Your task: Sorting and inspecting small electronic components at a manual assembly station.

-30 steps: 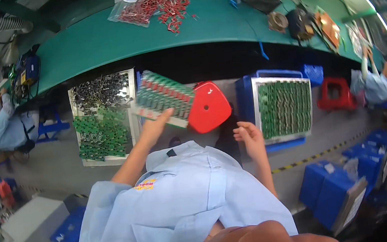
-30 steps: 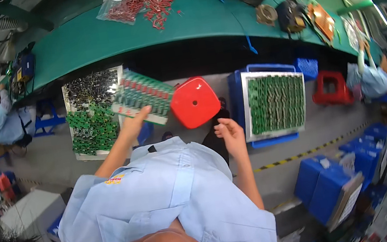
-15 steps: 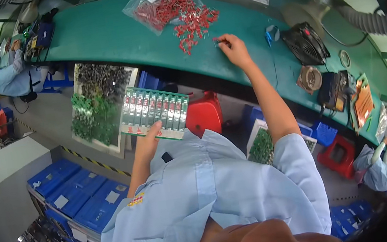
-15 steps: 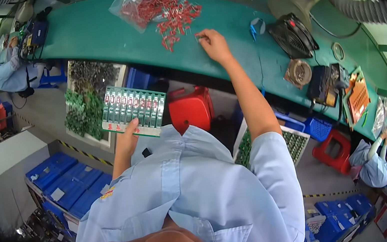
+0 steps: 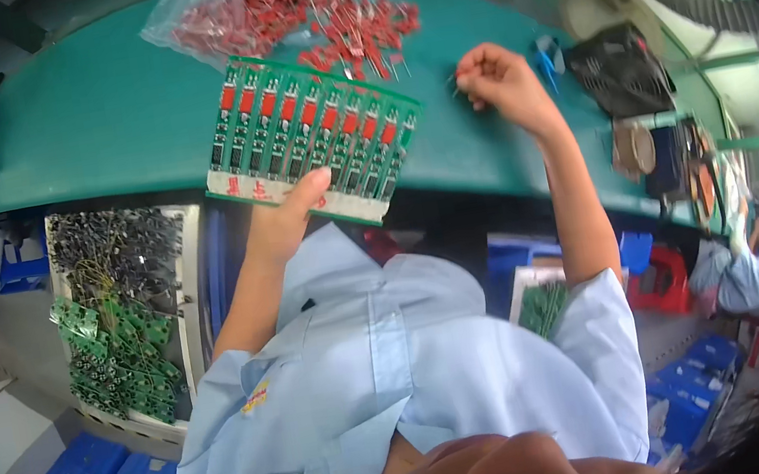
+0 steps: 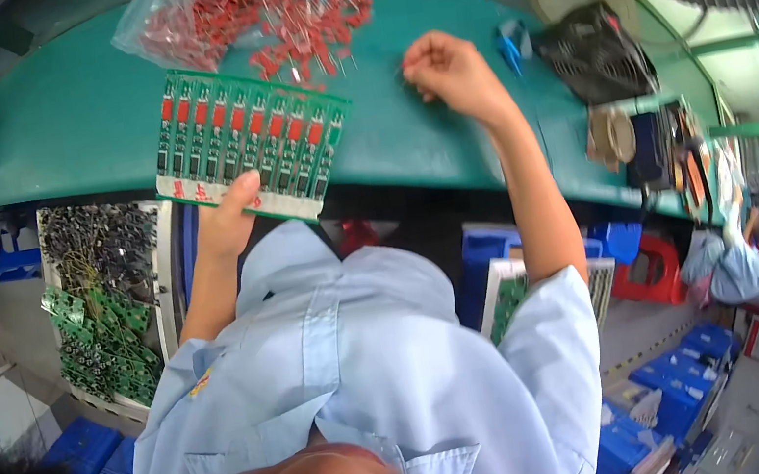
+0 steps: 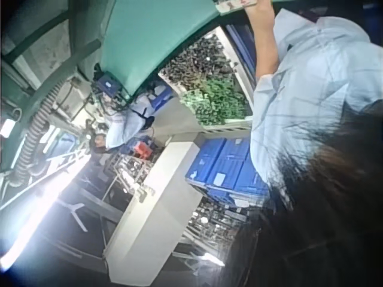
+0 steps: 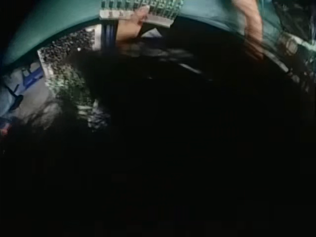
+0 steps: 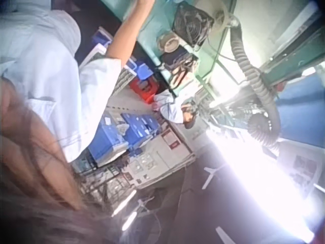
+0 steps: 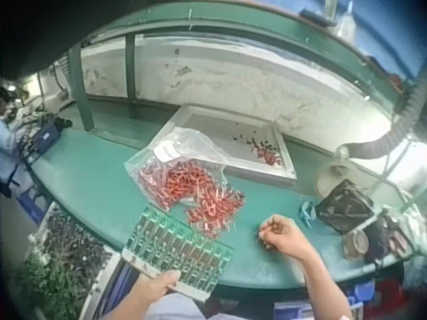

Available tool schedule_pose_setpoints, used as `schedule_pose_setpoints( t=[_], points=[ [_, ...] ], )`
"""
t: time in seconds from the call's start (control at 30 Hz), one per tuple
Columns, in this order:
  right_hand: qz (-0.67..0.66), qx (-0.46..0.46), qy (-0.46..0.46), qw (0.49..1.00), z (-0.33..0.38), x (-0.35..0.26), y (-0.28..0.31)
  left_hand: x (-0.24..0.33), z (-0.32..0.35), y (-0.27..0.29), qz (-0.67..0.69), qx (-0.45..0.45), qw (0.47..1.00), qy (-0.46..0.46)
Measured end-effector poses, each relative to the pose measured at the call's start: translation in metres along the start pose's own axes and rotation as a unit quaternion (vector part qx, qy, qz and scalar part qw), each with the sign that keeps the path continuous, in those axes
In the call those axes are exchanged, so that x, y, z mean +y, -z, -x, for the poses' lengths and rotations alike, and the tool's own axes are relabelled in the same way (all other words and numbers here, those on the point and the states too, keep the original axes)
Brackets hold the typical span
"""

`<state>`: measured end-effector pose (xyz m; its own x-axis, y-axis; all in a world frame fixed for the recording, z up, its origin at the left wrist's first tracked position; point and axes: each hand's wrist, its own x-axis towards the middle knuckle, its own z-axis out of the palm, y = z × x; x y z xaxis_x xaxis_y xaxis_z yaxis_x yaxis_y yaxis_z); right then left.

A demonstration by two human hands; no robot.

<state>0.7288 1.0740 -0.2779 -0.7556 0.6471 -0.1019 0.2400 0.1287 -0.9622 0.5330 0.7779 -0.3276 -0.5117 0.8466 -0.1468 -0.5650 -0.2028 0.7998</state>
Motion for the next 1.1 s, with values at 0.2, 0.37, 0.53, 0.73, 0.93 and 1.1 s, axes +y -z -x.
schedule_pose_setpoints(
  t=[0.2,0.37,0.53,0.73,0.93,1.1],
  points=[
    [-0.125,0.035,0.029,0.991,0.088,-0.01,0.005,-0.032,0.06,-0.001,0.062,-0.091,0.993,-0.032],
    [-0.145,0.032,0.092,0.985,0.132,-0.027,-0.017,-0.028,0.061,-0.005,0.035,-0.097,0.995,-0.015],
    [-0.162,0.03,0.097,0.981,0.137,-0.026,-0.004,-0.027,0.05,-0.022,0.012,-0.089,0.996,-0.007],
    [-0.219,0.021,-0.025,0.975,0.123,0.011,0.013,-0.039,0.037,-0.03,-0.043,-0.038,0.998,0.033],
    [-0.148,0.026,-0.083,0.985,0.082,0.027,0.04,-0.026,0.019,-0.07,-0.212,-0.017,0.973,0.091],
    [-0.041,-0.054,-0.135,0.989,0.039,0.013,0.059,-0.022,0.004,-0.063,-0.217,-0.041,0.973,0.068]
  ],
)
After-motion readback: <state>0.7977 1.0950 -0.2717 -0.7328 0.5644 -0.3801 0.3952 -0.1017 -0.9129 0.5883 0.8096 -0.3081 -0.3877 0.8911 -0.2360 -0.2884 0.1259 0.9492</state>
